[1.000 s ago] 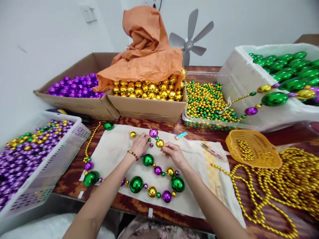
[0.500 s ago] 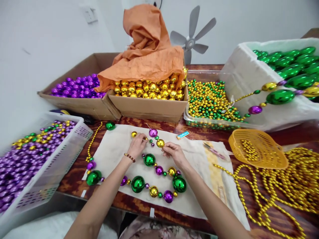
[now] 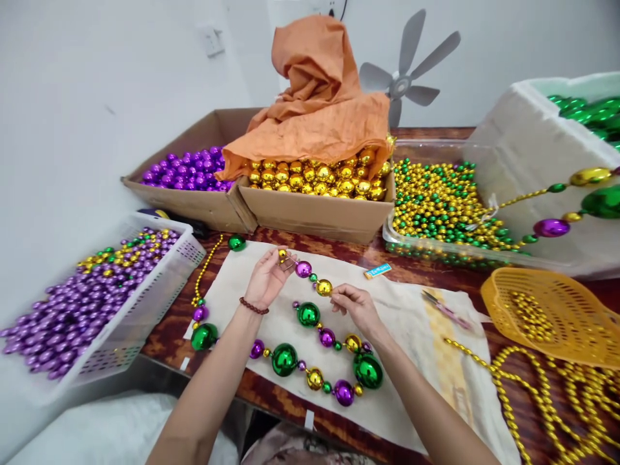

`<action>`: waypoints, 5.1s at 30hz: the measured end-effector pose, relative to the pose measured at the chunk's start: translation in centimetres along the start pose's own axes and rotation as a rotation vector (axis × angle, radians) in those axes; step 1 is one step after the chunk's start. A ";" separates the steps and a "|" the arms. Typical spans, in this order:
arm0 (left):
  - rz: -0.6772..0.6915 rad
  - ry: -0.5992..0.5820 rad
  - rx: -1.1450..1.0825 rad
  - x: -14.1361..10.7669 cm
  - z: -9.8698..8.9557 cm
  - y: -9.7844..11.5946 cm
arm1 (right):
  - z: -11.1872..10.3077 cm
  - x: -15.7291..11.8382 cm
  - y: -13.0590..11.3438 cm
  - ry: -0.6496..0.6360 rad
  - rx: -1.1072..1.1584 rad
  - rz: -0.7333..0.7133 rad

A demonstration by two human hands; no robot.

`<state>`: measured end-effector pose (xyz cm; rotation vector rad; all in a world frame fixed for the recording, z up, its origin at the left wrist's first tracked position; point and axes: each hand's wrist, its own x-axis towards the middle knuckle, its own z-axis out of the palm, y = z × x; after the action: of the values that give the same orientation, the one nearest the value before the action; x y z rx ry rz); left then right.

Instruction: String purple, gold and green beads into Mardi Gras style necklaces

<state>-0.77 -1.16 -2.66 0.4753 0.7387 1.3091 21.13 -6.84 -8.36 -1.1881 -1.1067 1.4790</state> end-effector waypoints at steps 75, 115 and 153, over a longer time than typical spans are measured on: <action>0.180 -0.079 0.351 0.8 2.6 -0.4 | 5.7 9.3 -10.3 -0.199 -0.035 -0.270; 0.253 -0.247 0.977 -1.9 -3.1 -1.3 | 7.4 6.2 -8.9 -0.245 0.050 -0.121; 0.074 0.058 1.666 -1.2 -12.4 2.3 | 10.9 7.9 -6.1 -0.090 0.273 -0.131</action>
<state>-11.44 -2.93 -9.35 1.7647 1.7892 0.4766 10.09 0.91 -2.29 -0.8518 -0.9850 1.5378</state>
